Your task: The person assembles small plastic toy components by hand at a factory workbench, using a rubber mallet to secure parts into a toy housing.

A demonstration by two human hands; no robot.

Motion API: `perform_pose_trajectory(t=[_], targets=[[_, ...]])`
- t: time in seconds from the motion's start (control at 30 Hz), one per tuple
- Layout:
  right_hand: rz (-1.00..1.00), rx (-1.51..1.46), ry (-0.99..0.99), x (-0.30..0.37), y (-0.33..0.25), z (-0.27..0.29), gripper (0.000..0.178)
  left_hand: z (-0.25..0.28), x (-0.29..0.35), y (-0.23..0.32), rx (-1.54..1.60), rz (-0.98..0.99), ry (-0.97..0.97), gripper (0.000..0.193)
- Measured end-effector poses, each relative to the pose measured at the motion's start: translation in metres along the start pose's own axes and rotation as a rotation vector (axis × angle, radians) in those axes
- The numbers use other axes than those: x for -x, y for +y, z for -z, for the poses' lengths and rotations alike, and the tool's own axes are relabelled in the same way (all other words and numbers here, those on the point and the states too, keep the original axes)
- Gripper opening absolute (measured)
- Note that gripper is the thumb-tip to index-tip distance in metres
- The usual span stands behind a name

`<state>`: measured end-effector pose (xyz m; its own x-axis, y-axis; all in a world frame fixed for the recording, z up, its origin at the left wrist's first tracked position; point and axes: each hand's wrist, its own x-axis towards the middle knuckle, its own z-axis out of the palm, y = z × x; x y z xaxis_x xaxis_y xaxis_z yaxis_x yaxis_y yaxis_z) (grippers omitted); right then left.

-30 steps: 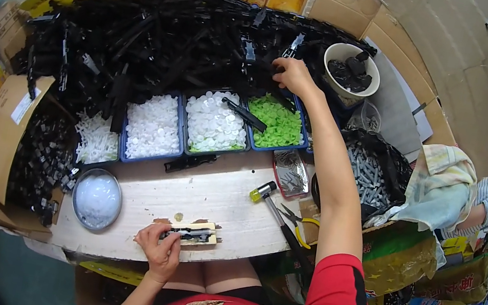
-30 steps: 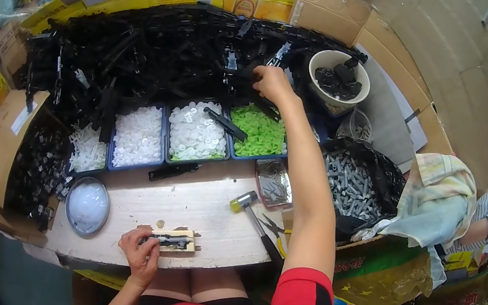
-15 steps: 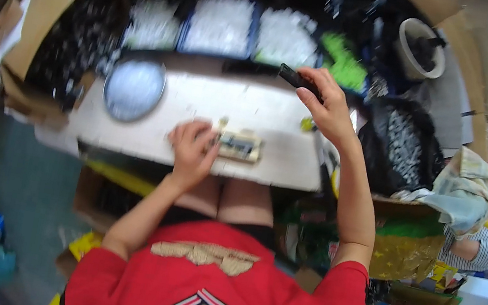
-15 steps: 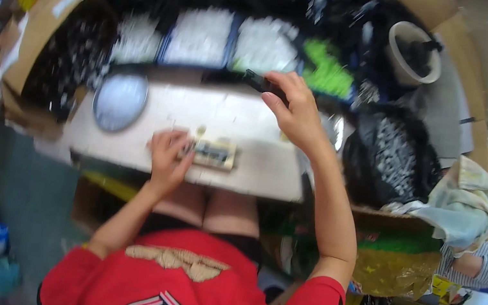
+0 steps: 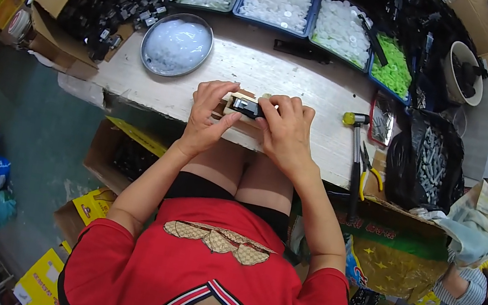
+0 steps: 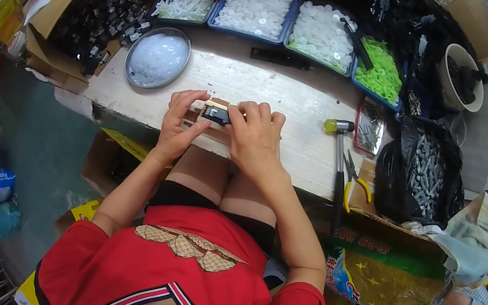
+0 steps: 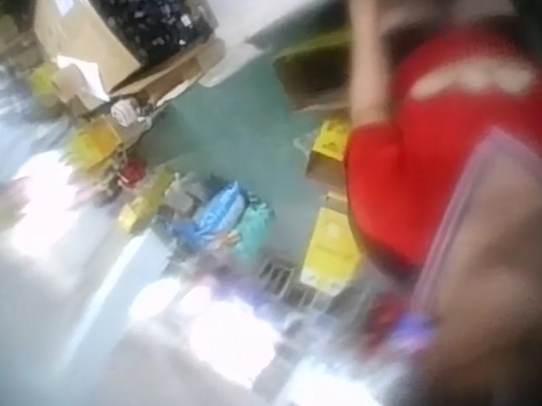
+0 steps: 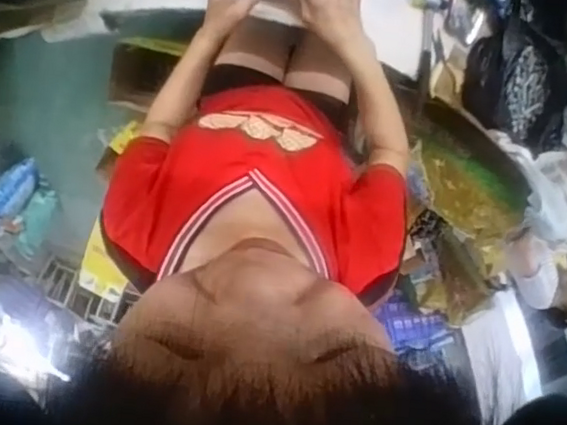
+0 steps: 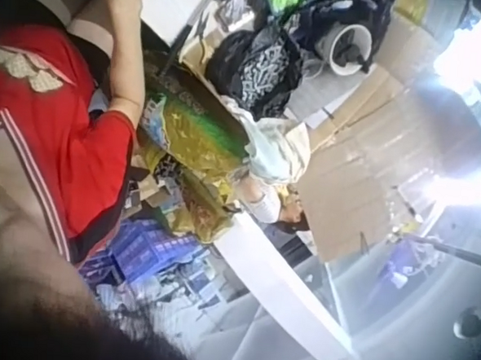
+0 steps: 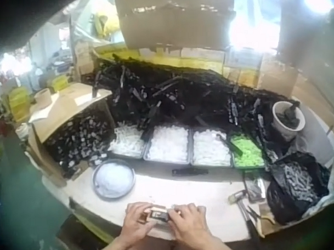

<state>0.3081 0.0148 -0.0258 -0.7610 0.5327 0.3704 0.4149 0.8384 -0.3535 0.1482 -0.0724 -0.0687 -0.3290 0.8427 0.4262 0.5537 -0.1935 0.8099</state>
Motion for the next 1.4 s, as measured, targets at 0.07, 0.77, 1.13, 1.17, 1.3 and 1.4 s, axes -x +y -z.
perform_pose_trajectory(t=[0.07,0.77,1.13,1.17,1.3,1.4], targets=[[0.004,-0.003,-0.006,-0.002,-0.001,-0.005,0.031,0.001,-0.001,-0.001,0.012,0.011,0.002,0.046],[-0.241,-0.047,0.256,0.04,0.066,0.019,0.021,0.014,-0.031,0.002,-0.28,-0.202,-0.356,0.038],[-0.59,0.518,-0.006,0.095,0.11,0.045,0.024,0.014,-0.046,0.014,-0.537,-0.475,-0.541,0.046],[-0.6,0.495,-0.026,0.093,0.11,0.045,0.023,0.014,-0.046,0.016,-0.538,-0.476,-0.54,0.046],[-0.499,0.009,0.126,0.09,0.088,0.055,0.019,0.012,-0.05,0.023,-0.618,-0.463,-0.632,0.045],[-0.406,-0.289,0.074,0.072,0.051,0.063,0.017,0.012,-0.054,0.022,-0.644,-0.474,-0.692,0.046]])
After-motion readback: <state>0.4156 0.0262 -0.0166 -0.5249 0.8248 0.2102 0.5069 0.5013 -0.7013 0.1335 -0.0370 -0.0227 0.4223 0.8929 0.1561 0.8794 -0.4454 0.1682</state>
